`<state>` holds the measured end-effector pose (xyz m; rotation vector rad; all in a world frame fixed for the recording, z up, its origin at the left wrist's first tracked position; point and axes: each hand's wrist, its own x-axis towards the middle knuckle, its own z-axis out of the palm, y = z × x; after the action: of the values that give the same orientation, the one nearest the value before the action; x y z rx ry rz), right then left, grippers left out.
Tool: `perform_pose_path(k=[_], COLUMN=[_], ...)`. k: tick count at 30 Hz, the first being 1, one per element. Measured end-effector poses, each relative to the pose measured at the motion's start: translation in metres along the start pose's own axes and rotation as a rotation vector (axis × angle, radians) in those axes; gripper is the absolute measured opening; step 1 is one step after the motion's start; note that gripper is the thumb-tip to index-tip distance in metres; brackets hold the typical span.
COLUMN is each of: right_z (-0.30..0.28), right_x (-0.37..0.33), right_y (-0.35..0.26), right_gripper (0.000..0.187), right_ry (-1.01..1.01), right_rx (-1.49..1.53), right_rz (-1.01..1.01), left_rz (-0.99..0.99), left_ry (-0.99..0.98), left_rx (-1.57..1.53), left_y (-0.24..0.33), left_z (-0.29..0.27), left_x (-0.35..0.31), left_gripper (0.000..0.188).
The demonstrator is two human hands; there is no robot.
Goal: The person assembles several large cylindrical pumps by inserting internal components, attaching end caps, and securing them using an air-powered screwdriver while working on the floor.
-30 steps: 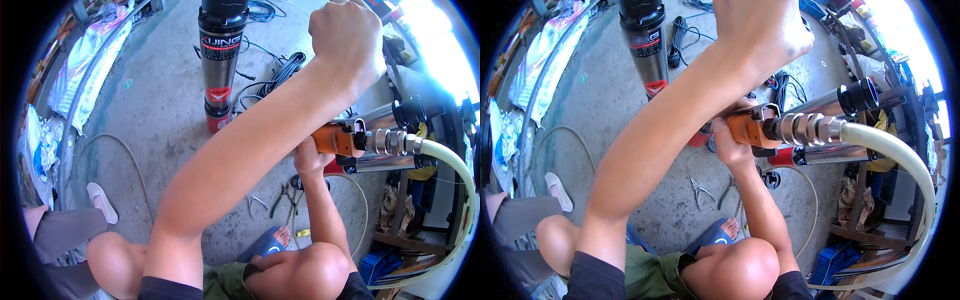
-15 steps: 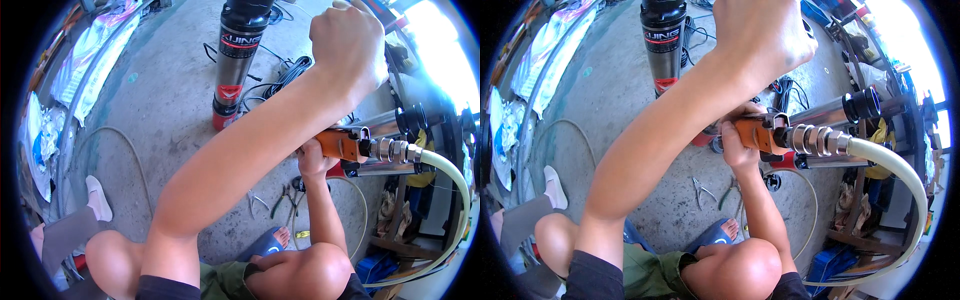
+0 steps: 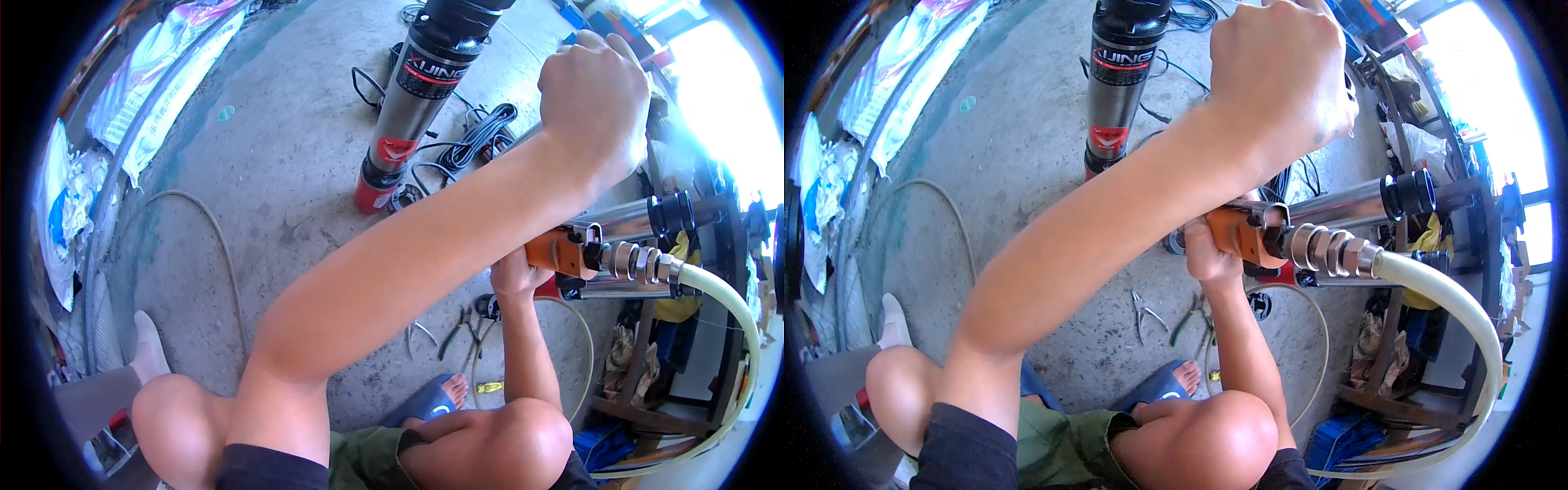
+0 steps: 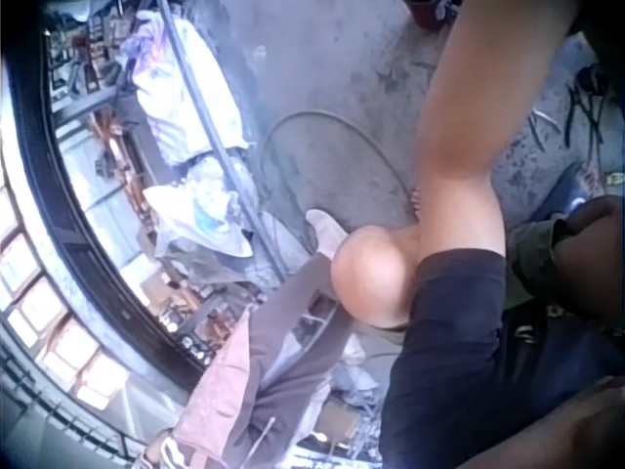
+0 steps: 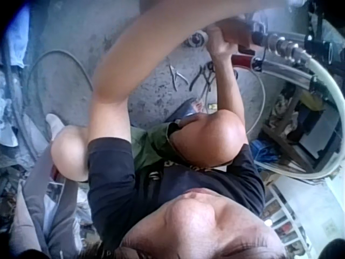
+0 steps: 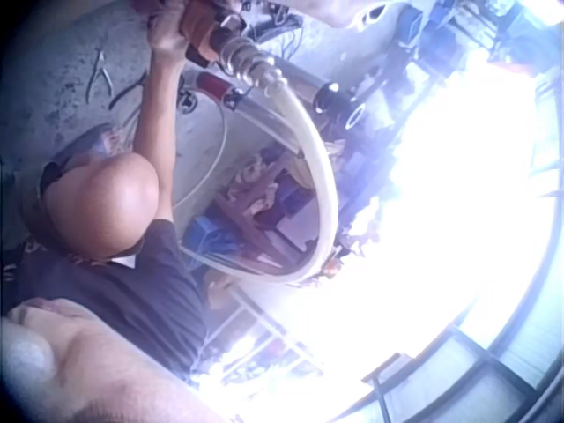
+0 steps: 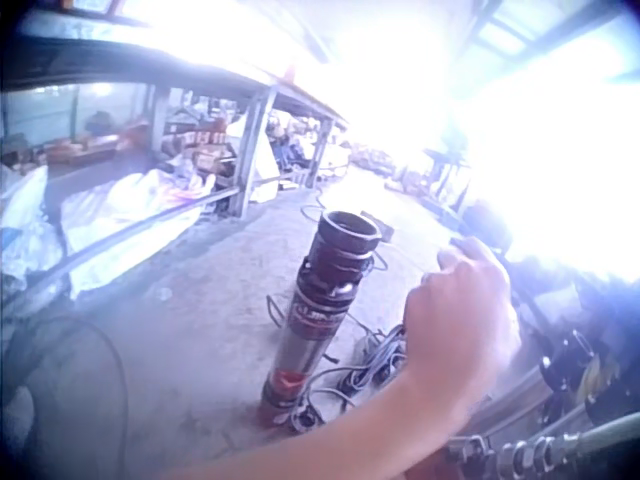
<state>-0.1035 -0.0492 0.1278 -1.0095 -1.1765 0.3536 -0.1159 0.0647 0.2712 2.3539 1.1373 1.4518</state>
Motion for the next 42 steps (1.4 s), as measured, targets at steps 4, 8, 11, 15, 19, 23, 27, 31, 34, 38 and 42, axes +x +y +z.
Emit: perform_pose_path(k=[4, 8, 11, 15, 19, 23, 27, 31, 34, 38, 42], right_z=[-0.006, -0.014, -0.019, -0.053, -0.020, -0.011, -0.039, -0.009, -0.025, -0.040, -0.031], right_x=[-0.005, -0.018, -0.025, -0.041, -0.028, -0.027, -0.042, -0.030, -0.015, -0.020, -0.026], right_y=[0.007, 0.006, 0.012, 0.055, 0.022, 0.012, 0.043, -0.023, -0.047, -0.039, -0.030], right_gripper=[0.024, 0.034, 0.043, 0.059, 0.055, 0.053, 0.052, 0.040, 0.041, 0.041, 0.041], right_ry=[-0.041, -0.108, -0.129, 0.165, -0.014, -0.049, 0.268, 0.033, -0.010, 0.047, 0.054], right_rx=[-0.060, -0.144, -0.229, -0.339, -0.299, -0.235, -0.219, 0.038, 0.109, 0.079, 0.153], right_rz=[-0.047, 0.020, 0.017, 0.113, -0.019, -0.028, -0.089, -0.012, -0.128, -0.028, 0.007], left_rz=[0.005, 0.009, 0.012, 0.042, 0.061, 0.064, 0.098, 0.104, 0.129, 0.161, 0.327], left_ry=[-0.035, -0.035, -0.026, -0.005, 0.006, 0.027, 0.049, 0.093, 0.040, 0.018, -0.078], left_rx=[-0.045, -0.055, -0.063, -0.053, -0.020, -0.062, -0.119, -0.113, -0.120, -0.121, -0.156], left_y=[0.000, 0.000, -0.001, 0.003, -0.004, -0.004, 0.003, -0.013, -0.006, -0.004, -0.016], left_z=[-0.004, -0.010, -0.011, -0.014, -0.013, -0.020, -0.026, -0.020, -0.026, -0.024, -0.041], left_x=[-0.003, -0.006, -0.008, -0.009, -0.013, -0.018, -0.017, -0.026, -0.021, -0.021, -0.011], left_gripper=[0.072, 0.072, 0.072, 0.070, 0.068, 0.060, 0.061, 0.060, 0.060, 0.053, 0.042])
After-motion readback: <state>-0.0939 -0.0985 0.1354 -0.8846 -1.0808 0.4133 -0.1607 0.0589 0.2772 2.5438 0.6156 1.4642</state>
